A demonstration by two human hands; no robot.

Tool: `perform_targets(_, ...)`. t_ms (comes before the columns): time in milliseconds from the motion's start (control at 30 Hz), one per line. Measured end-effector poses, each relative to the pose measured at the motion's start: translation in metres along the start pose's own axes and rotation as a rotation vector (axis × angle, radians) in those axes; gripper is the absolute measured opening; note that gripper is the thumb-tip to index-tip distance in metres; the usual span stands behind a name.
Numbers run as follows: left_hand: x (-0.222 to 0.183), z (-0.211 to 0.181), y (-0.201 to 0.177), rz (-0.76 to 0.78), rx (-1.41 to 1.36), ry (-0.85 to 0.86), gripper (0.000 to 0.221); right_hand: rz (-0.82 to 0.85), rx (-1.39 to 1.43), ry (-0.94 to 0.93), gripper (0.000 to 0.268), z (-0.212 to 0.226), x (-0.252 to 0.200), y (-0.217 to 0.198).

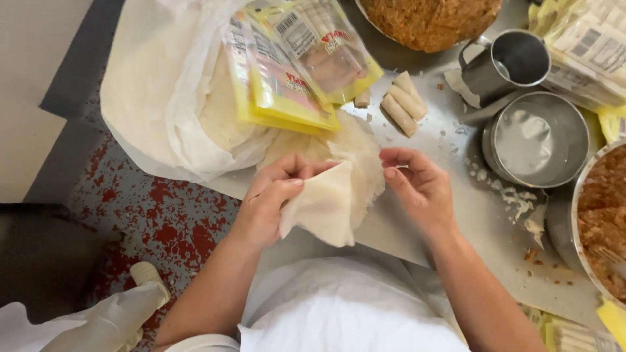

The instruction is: Assembling lumpia by placing meat filling onto wrappers and rolling them into shape.

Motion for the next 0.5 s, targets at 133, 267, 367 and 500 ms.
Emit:
perform_targets(133,0.007,0.007,0.038,0.223,-0.471,-0.066,0.012,-0.016,0.278,0.034,0.041,-0.007,-0.031,-0.001)
perform_targets(267,0.009,-0.003,0.083,0.390,-0.756,-0.089,0.014,0.186,0.649,0.214,0.074,-0.079,-0.049,-0.008)
perform_targets(367,0.019,0.018,0.081,0.368,-0.608,0.022,0.010,0.178,0.942,0.233,0.083,-0.057,-0.052,-0.032)
perform_targets(500,0.023,0.039,0.079,0.480,-0.210,0.083,0.011,0.074,0.769,0.101,0.030,0.010,-0.055,-0.077)
Point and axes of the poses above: each hand's wrist, its own x-axis towards the middle knuckle, its own y-axis out of the palm, z = x × y, the point moved 5 cm from there along x, towards the middle knuckle, and after that the axes turned 10 degrees about y, right-handed, at the moved point
